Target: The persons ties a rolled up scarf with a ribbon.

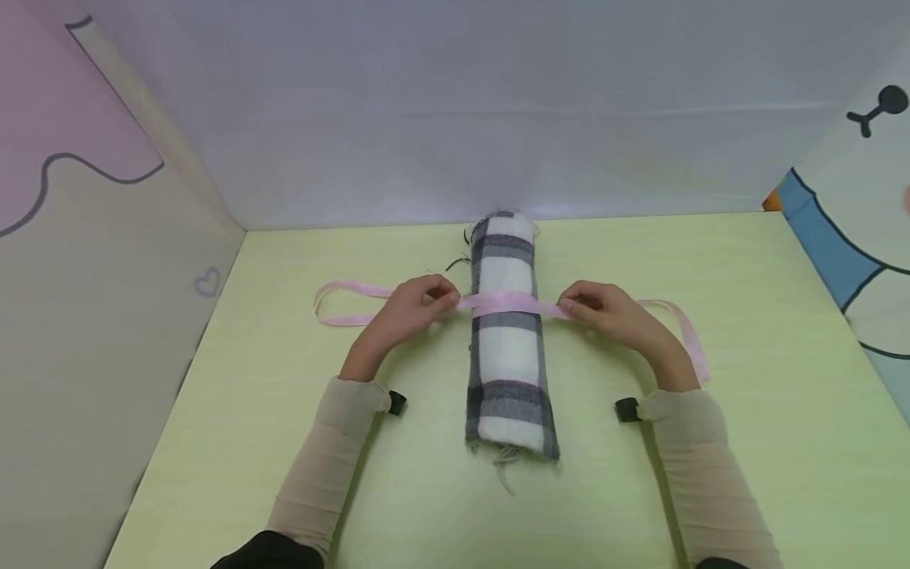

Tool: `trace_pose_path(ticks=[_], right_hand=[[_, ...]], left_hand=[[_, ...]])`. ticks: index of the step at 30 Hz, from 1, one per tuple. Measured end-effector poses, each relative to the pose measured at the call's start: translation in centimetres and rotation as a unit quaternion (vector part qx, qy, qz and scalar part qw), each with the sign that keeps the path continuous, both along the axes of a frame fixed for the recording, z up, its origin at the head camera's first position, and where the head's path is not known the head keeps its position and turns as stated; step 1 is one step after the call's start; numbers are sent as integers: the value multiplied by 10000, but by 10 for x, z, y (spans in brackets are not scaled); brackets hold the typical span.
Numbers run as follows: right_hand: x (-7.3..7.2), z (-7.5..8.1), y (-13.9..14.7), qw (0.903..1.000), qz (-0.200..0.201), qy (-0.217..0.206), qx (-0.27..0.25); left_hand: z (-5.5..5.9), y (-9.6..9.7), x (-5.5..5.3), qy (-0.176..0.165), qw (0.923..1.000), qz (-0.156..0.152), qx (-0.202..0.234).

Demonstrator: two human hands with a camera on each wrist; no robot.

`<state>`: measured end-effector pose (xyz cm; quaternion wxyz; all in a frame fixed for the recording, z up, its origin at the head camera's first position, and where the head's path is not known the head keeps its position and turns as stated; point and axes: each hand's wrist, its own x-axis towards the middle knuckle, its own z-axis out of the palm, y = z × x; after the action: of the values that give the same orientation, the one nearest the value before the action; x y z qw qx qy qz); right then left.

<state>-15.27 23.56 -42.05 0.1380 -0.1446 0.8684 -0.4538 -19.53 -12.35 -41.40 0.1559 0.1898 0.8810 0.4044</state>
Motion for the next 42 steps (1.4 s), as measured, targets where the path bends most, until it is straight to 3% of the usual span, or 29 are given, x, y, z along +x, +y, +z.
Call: trace_pose_path(ticks=[7,10,12,15,18,21,23,24,25,26,30,31,32,33,35,36,39,42], right_hand=[[9,8,-1,9998,-166,9,-86],[15,10,-4,9992,-285,120,-263],[20,11,-8,9982,-379,190,-435],[32,9,-13,9945,-567,117,-869],[43,5,-18,9848,-841,-148,-1511],[52,3,-20,9594,-1108,-596,-2525],[58,2,-21,9281,-1266,-1021,-3348],[60,2,-22,9048,-1327,-1306,-3829],[62,2,-21,8748,-1365,-1634,-4352],[64,2,-21,8395,-1409,-1983,-4858],[70,1,-19,6676,-1661,-3342,-6442],[71,1,-19,6302,-1729,-3596,-6661],[73,0,-19,6000,-1808,-3806,-6801],[74,0,-19,5762,-1880,-3976,-6889],[77,1,-21,5478,-2051,-4225,-6923],[78,3,-22,5402,-2152,-4315,-6897],[79,8,-27,5286,-2453,-4457,-6796],[77,12,-33,5241,-2687,-4448,-6747]], left_hand=[[12,3,14,431,9966,691,135],[13,5,28,355,9909,1164,579],[13,8,39,78,9827,1516,1056],[14,13,56,-601,9603,2009,1842],[15,18,71,-1397,9259,2400,2561],[14,22,80,-2040,8885,2612,3175],[12,24,84,-2416,8616,2694,3559],[12,25,86,-2594,8481,2709,3743],[11,26,87,-2794,8314,2725,3956],[10,27,88,-2989,8139,2732,4166],[8,30,90,-3532,7520,2763,4831],[7,31,90,-3616,7386,2785,4962],[6,31,89,-3670,7286,2808,5056],[6,31,89,-3709,7201,2834,5134],[4,31,88,-3800,7006,2879,5309],[3,30,87,-3854,6900,2882,5407],[0,30,85,-4047,6480,2887,5770],[-1,31,82,-4204,6069,2886,6097]])
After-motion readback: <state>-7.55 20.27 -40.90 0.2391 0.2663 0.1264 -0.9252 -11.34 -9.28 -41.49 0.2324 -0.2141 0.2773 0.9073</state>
